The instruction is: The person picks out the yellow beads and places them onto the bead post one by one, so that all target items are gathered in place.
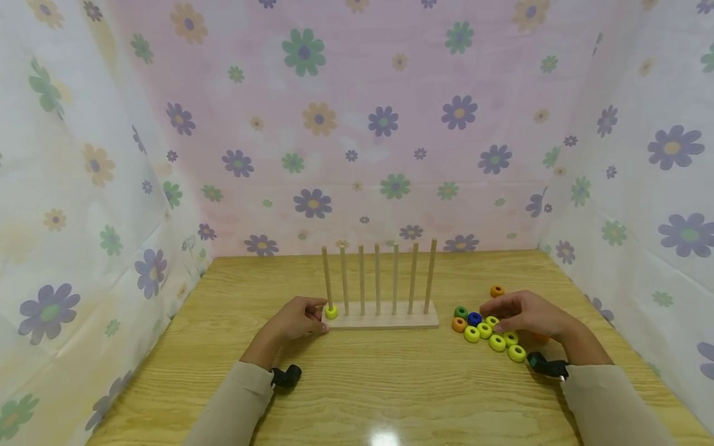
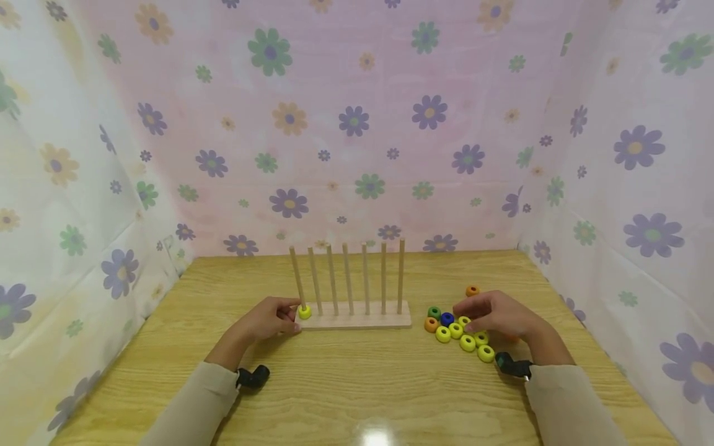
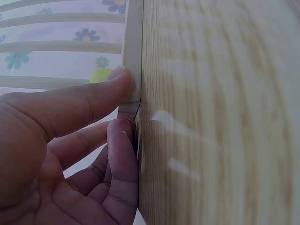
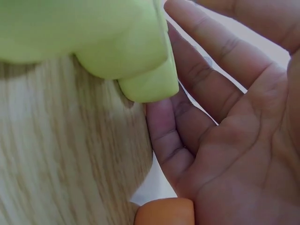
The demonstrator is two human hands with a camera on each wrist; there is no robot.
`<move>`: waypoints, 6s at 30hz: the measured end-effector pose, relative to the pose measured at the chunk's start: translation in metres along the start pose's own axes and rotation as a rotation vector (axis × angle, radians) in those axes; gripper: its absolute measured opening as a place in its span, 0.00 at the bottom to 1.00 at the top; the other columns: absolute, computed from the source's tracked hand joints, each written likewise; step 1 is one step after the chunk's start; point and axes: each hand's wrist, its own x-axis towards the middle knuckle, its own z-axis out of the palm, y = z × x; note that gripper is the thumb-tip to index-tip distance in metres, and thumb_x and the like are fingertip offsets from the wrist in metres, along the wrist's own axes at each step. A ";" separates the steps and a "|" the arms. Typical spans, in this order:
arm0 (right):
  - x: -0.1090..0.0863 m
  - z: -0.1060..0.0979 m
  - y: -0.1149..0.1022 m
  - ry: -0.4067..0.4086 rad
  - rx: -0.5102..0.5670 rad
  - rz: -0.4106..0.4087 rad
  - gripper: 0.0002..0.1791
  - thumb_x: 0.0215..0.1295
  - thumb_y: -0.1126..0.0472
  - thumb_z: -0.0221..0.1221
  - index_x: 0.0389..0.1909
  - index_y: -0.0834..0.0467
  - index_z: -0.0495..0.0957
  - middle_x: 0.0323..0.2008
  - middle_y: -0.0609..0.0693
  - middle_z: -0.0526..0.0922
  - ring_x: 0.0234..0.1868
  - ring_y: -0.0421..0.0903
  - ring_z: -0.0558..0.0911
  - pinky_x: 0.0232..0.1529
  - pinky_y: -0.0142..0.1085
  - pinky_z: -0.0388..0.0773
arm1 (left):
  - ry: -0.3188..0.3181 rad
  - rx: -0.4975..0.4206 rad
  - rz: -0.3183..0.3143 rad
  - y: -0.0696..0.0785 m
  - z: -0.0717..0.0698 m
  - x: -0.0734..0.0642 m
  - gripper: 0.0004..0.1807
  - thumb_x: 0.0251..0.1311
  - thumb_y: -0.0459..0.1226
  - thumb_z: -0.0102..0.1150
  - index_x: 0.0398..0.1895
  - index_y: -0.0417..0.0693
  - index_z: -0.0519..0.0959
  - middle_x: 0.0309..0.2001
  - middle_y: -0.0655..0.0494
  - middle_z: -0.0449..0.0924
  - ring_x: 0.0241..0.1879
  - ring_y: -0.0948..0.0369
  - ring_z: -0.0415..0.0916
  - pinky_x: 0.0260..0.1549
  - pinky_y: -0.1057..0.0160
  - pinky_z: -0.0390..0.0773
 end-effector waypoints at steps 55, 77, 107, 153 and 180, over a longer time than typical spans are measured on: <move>0.007 0.006 -0.011 0.132 -0.095 0.113 0.22 0.66 0.59 0.70 0.58 0.63 0.83 0.55 0.59 0.86 0.48 0.43 0.86 0.47 0.33 0.82 | -0.004 0.003 0.007 -0.003 -0.001 0.001 0.39 0.59 0.32 0.74 0.74 0.39 0.70 0.41 0.50 0.80 0.37 0.58 0.74 0.34 0.62 0.76; 0.010 0.008 -0.026 0.238 -0.142 0.100 0.24 0.67 0.53 0.70 0.60 0.60 0.83 0.52 0.54 0.86 0.47 0.45 0.86 0.45 0.35 0.83 | -0.005 -0.014 0.019 -0.002 -0.002 0.000 0.39 0.59 0.32 0.74 0.74 0.37 0.70 0.42 0.48 0.80 0.37 0.58 0.73 0.32 0.62 0.74; 0.020 0.019 -0.064 0.452 -0.220 0.049 0.22 0.66 0.39 0.67 0.54 0.47 0.85 0.46 0.49 0.88 0.44 0.43 0.86 0.42 0.34 0.83 | -0.019 -0.017 0.014 -0.004 0.000 0.002 0.39 0.60 0.32 0.74 0.75 0.39 0.70 0.42 0.50 0.80 0.38 0.58 0.74 0.34 0.62 0.77; 0.065 0.039 -0.157 0.577 -0.130 -0.239 0.14 0.59 0.49 0.76 0.42 0.50 0.89 0.38 0.49 0.89 0.36 0.42 0.89 0.39 0.34 0.85 | -0.008 -0.013 0.006 -0.003 -0.001 0.004 0.39 0.59 0.33 0.75 0.74 0.40 0.71 0.40 0.51 0.80 0.37 0.58 0.73 0.32 0.64 0.75; 0.092 0.059 -0.189 0.554 -0.022 -0.276 0.15 0.56 0.48 0.77 0.41 0.50 0.91 0.38 0.48 0.91 0.36 0.45 0.90 0.40 0.35 0.86 | -0.004 0.003 0.003 -0.002 -0.001 0.001 0.39 0.59 0.33 0.75 0.74 0.41 0.71 0.40 0.51 0.80 0.37 0.58 0.73 0.33 0.63 0.75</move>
